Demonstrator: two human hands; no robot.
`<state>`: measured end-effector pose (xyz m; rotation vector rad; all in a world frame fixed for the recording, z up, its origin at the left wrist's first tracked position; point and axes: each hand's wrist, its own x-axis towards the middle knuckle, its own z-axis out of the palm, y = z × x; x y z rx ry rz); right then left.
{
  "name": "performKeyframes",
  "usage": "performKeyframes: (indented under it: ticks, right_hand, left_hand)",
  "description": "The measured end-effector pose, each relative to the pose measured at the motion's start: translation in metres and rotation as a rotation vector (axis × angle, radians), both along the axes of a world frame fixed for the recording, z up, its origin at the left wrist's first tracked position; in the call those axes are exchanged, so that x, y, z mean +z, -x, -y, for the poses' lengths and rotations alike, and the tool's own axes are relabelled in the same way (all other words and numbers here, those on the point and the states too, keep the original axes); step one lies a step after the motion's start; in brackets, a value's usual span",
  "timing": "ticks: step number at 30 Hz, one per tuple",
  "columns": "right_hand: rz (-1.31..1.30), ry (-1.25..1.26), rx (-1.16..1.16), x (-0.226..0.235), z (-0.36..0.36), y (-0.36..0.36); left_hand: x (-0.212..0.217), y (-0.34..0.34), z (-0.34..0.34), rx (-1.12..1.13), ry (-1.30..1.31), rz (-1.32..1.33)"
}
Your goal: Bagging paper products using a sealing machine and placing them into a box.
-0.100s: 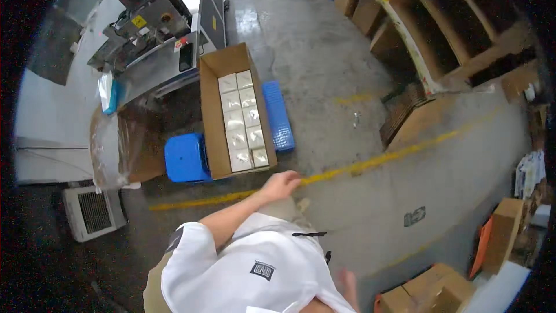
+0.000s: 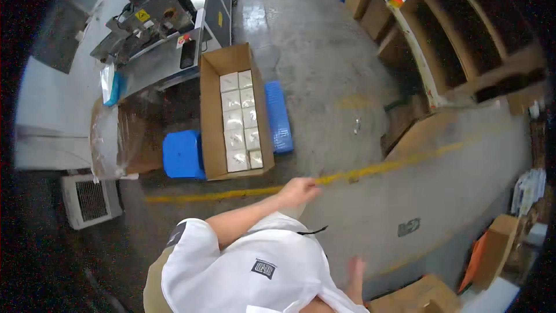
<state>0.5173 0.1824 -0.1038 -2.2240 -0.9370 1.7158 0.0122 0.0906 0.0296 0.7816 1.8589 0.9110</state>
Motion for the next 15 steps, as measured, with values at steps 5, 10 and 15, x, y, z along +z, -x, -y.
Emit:
performKeyframes:
  ticks: [5, 10, 15]
  right_hand:
    - [-0.009, -0.125, 0.497, -0.047, -0.178, 0.100]
    - [-0.081, -0.097, 0.577, -0.024, -0.282, 0.255]
    - [-0.121, 0.110, 0.700, -0.014, -0.396, 0.333]
  left_hand:
    - [-0.035, -0.016, -0.108, -0.167, -0.262, -0.077]
    - [0.008, 0.074, -0.229, -0.274, -0.289, -0.083]
    - [0.065, 0.212, -0.356, -0.167, -0.419, -0.086]
